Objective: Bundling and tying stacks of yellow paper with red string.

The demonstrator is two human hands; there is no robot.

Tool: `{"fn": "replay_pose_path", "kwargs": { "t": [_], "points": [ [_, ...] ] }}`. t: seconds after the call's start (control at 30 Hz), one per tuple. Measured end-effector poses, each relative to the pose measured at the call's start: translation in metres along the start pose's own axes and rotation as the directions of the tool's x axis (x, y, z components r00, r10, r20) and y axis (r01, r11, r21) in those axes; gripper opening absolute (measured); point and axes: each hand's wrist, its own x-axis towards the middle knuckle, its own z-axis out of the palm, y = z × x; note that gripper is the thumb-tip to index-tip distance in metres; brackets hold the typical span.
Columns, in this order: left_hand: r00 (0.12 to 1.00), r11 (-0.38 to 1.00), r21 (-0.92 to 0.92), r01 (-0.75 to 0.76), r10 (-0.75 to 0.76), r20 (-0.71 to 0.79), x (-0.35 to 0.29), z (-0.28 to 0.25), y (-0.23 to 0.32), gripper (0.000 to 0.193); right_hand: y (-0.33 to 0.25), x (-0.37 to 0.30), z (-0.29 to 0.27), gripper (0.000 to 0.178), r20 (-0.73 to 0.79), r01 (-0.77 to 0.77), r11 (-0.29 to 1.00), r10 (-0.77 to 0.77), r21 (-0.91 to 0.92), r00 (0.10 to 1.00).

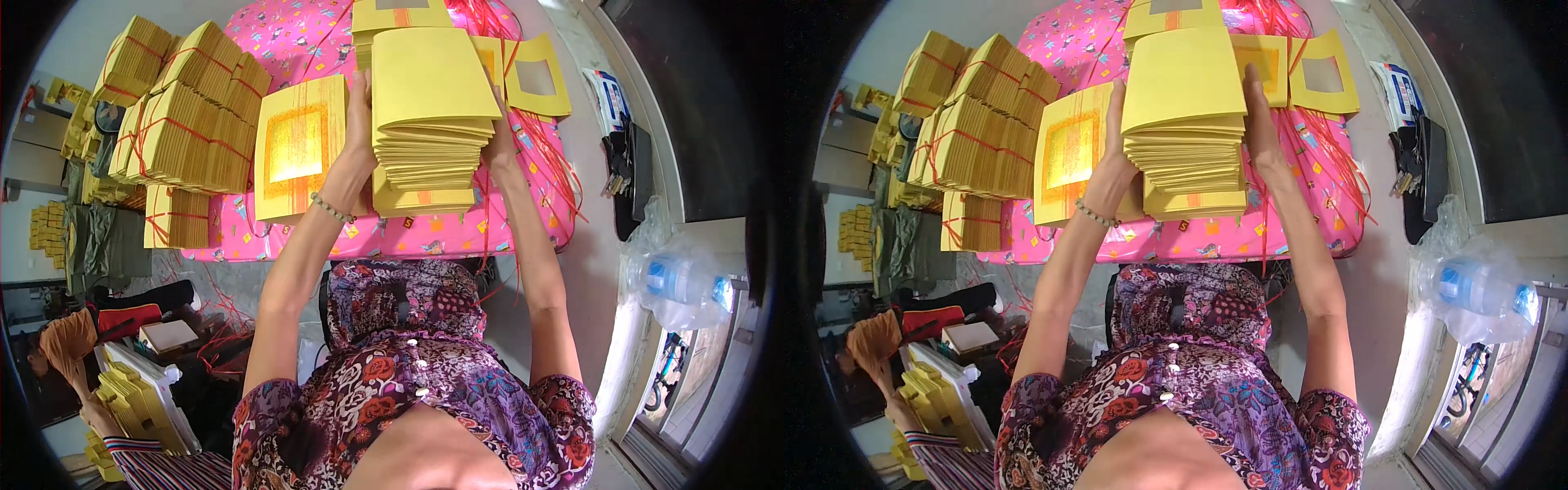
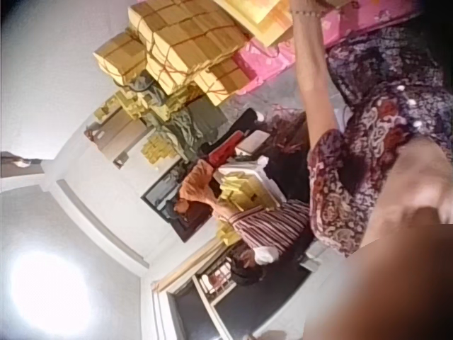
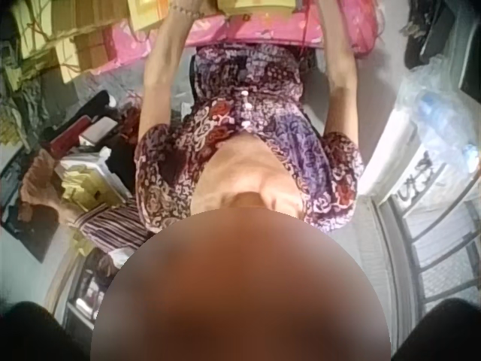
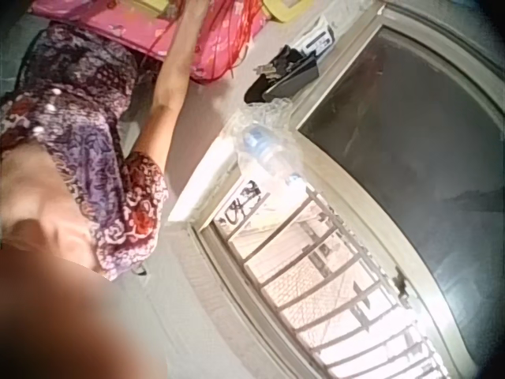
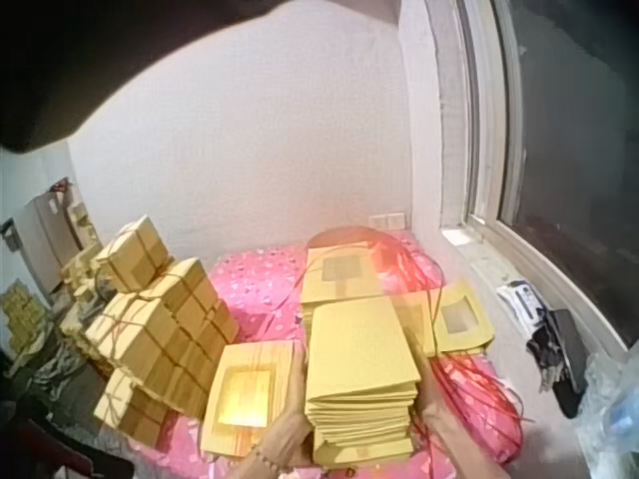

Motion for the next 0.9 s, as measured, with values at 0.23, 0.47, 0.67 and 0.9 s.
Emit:
{"fn": "replay_pose_path", "kwargs": {
  "t": [0.23,0.47,0.67,0.9],
  "points": [
    [0.988,0.989,0.081,-0.125,0.131,-0.075,-0.016,-0.021,0.018,0.074,-0.021,-0.159,0.002,0.066,0.032,-0.021,0.999,0.022,-0.026,0.999],
    [0.997,0.987,0.158,0.021,-0.032,0.066,-0.005,0.016,0.003,0.069,-0.013,-0.003,0.027,0.065,-0.074,-0.044,0.999,0.043,-0.013,0.996],
    [1.000,0.985,0.169,-0.029,0.028,0.009,-0.003,0.012,-0.002,0.084,-0.013,-0.013,0.027,0.065,-0.089,-0.079,0.996,0.081,0.036,0.993],
    [1.000,0.981,0.193,-0.001,0.001,0.002,-0.005,0.019,0.000,0.082,-0.016,-0.014,0.020,0.064,-0.121,-0.109,0.990,0.119,0.087,0.985]
  ]
}}
